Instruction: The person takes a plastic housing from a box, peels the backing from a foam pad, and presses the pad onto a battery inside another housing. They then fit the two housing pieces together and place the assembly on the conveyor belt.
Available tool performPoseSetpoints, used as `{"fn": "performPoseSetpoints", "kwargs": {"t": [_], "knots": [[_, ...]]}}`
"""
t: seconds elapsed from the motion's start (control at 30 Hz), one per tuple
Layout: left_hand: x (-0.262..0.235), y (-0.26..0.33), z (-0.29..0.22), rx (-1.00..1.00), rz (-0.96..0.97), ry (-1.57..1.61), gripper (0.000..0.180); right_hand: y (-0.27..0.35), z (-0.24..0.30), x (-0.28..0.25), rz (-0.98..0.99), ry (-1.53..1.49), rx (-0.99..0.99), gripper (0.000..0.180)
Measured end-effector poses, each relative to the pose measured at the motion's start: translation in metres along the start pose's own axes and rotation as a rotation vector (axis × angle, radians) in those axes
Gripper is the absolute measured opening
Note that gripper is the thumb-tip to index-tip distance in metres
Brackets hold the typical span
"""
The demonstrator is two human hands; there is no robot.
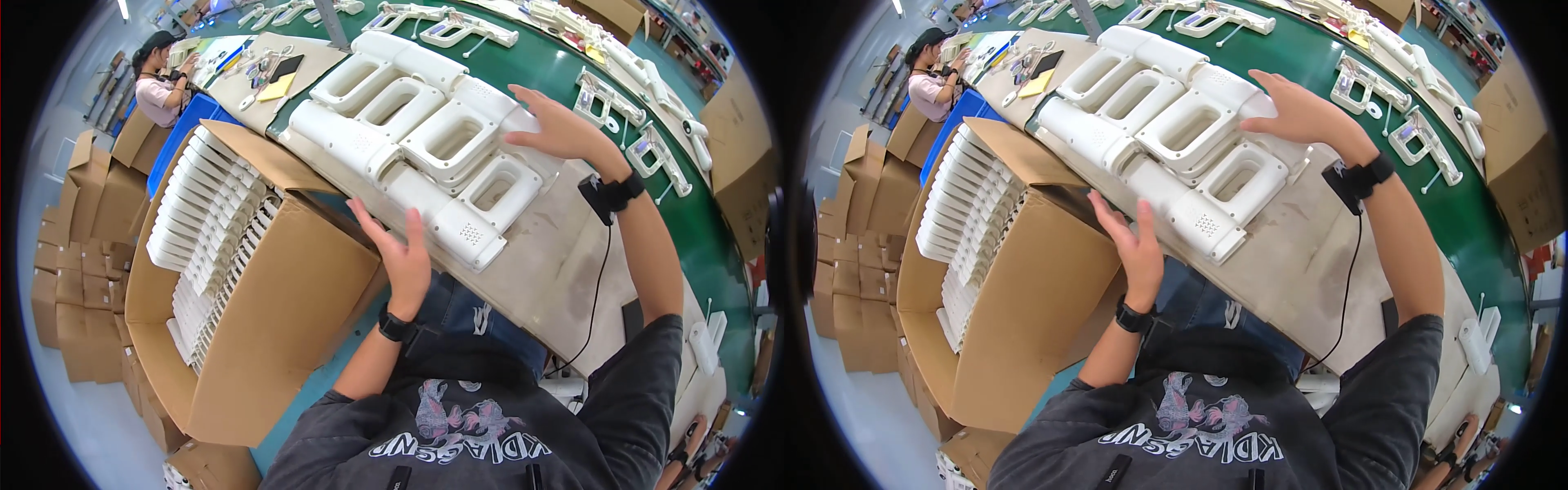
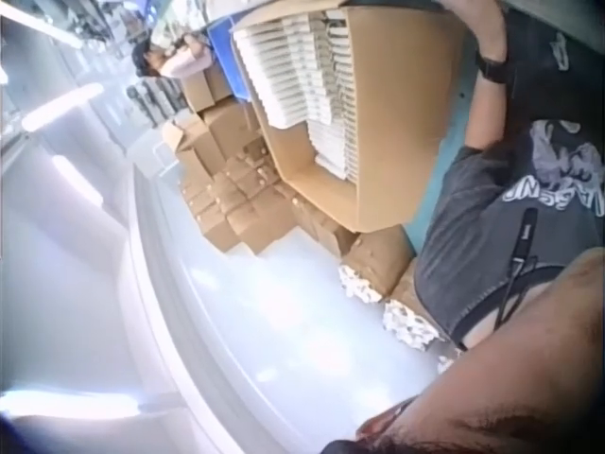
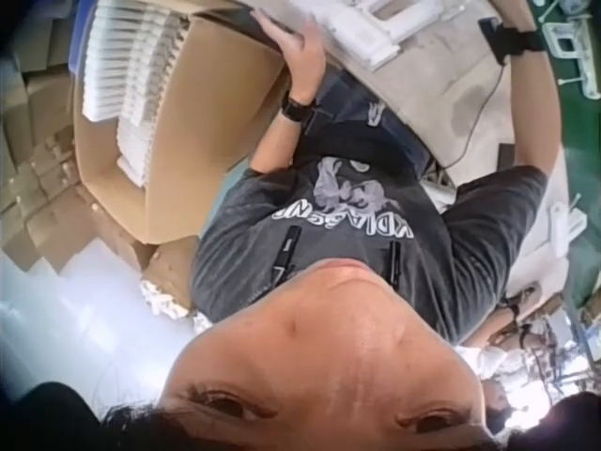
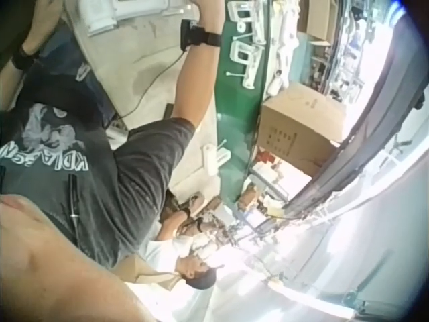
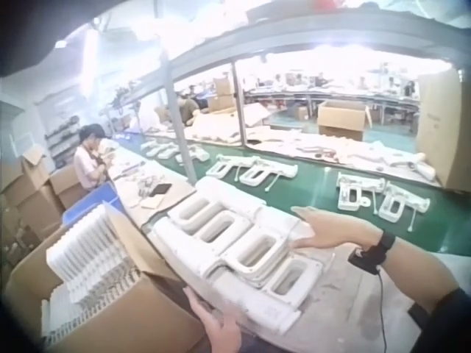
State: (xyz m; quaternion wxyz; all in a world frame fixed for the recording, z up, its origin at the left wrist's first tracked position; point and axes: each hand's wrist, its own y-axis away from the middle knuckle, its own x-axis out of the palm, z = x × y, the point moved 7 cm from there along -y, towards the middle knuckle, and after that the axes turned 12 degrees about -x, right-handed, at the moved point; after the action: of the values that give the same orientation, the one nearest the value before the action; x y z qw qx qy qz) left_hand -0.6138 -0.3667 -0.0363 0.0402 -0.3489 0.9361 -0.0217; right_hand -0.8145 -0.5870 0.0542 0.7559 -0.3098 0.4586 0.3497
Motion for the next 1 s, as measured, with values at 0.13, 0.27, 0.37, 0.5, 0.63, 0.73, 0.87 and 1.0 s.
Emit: {"fn": "performPoseSetpoints", "kwargs": {"t": [0.13, 0.27, 0.37, 0.5, 0.63, 0.73, 0.87, 1.0], "knots": [[-0.022, -0.033, -0.013, 0.021, -0.102, 0.024, 0.087, 0.009, 0.016, -0.012, -0.001, 0.009, 0.063, 0.079], [-0.018, -0.038, -0.028, 0.086, -0.091, -0.018, 0.082, 0.020, 0.025, -0.027, -0.077, 0.044, 0.017, 0.071], [-0.004, -0.009, -0.023, 0.199, -0.012, -0.077, 0.073, 0.049, 0.017, -0.038, -0.092, -0.001, 0.029, 0.063], [0.011, 0.057, -0.024, 0.355, 0.158, -0.369, 0.050, 0.127, -0.038, -0.045, -0.130, 0.009, 0.193, 0.052], [0.038, 0.100, -0.023, 0.435, 0.399, -0.248, 0.034, 0.251, -0.101, -0.056, -0.163, 0.082, 0.543, 0.048], [0.078, 0.129, -0.026, 0.336, 0.748, -0.115, 0.025, 0.323, -0.146, -0.050, -0.173, 0.205, 0.693, 0.044], [0.152, 0.179, -0.030, 0.379, 1.115, -0.162, 0.025, 0.302, -0.169, -0.038, -0.226, 0.453, 0.494, 0.039], [0.252, 0.227, -0.063, 0.529, 1.045, -0.389, 0.060, 0.266, -0.223, -0.029, -0.056, 0.506, 0.712, 0.044]]}}
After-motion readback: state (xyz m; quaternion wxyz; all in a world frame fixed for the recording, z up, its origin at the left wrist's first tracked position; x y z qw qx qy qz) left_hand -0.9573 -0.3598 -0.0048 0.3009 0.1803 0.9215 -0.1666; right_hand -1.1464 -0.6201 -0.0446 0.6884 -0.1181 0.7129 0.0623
